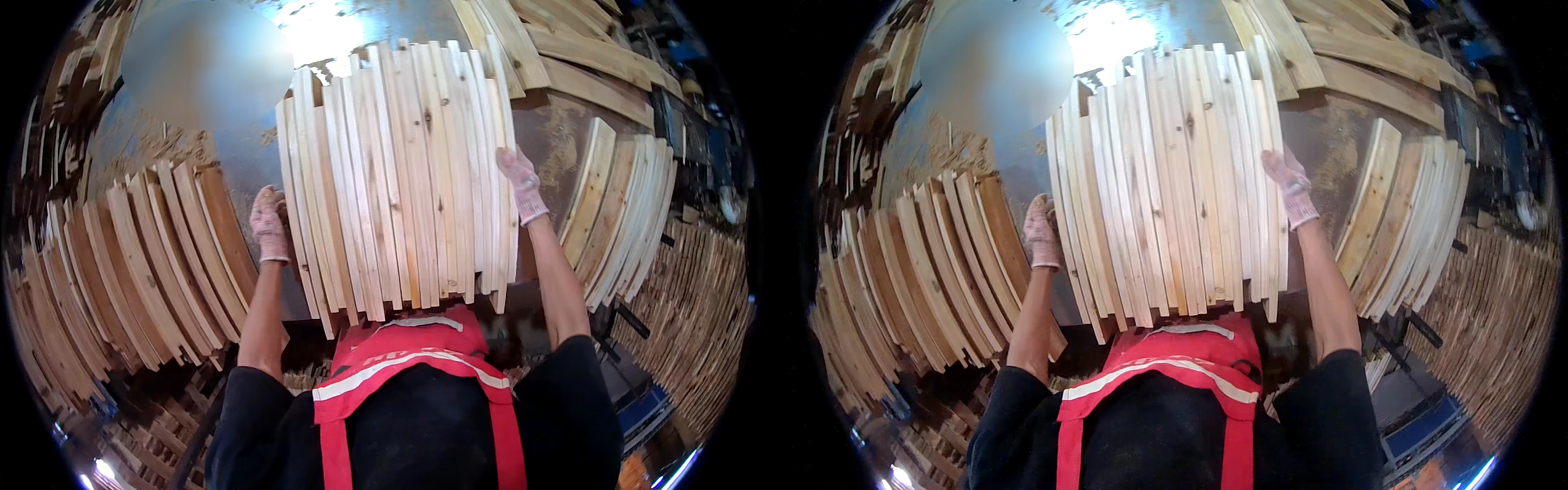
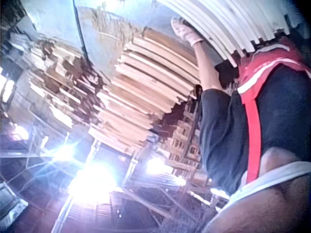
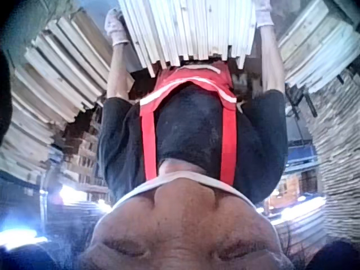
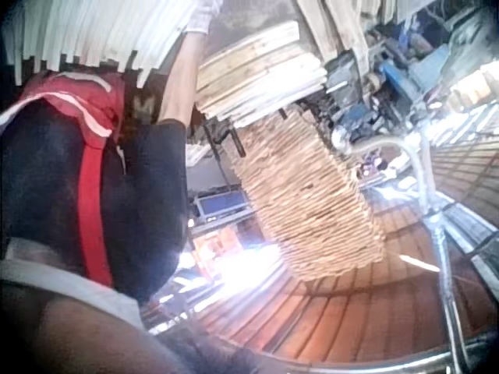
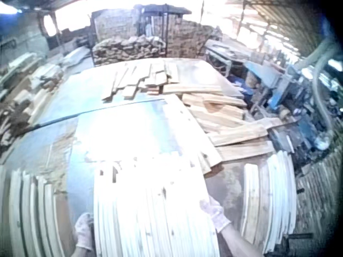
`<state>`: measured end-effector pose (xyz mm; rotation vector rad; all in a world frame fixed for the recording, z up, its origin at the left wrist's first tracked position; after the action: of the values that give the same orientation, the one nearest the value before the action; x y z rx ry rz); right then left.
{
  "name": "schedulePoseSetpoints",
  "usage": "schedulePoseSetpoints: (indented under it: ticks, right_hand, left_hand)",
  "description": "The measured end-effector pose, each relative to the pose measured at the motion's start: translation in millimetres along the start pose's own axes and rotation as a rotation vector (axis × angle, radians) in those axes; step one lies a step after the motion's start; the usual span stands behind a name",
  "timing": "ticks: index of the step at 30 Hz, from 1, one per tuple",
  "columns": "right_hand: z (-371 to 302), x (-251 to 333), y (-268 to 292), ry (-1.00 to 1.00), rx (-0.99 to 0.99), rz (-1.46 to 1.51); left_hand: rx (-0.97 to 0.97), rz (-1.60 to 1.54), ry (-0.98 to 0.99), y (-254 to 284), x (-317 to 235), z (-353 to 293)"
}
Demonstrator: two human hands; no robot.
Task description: The person gathers scattered wooden planks from a large metal table and stacks them into neat piles. They repeatedly pick up planks, align them, and place them onto a growing stack, occasionally moving the entire stack to a different location on the table.
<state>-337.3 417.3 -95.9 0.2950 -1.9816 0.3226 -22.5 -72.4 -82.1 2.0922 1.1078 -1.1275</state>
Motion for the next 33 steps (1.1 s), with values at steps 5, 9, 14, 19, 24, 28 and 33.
schedulePoseSetpoints:
  ticks: [5,9,14,19,24,28,33]
  right_hand:
    - [-5,-19,-9,0.12,0.128,0.344]
    - [-6,-12,-30,-0.129,0.065,0.193]
    - [21,-5,-76,-0.279,0.282,0.252]
    - [36,-40,-99,-0.45,0.404,0.065]
    - [17,-54,-136,-0.652,0.414,0.107]
    - [35,-67,-160,-0.562,0.386,-0.036]
    - [85,-95,-174,-0.316,0.599,-0.145]
  left_hand:
    - [0.119,-0.149,-0.107,-10,18,6]
    - [0.251,-0.591,0.012,-13,5,-21]
    - [0.361,-0.412,0.213,13,31,-68]
    - [0.213,-0.23,0.258,55,90,-85]
    - [0.362,-1.028,0.377,56,136,-88]
    - [0.262,-1.01,0.277,73,148,-91]
    - [0.174,-1.082,0.19,90,168,-97]
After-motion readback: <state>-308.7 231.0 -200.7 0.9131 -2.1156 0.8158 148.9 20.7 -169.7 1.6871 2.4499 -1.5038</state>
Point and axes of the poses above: each hand's wrist, its own z-axis towards the middle knuckle, its own y-axis out of the back of the hand, x = y × z, the point moved 6 cm from there along z, towards the middle knuckle, and after that the axes turned 5 degrees about y, right-handed, at the moved point
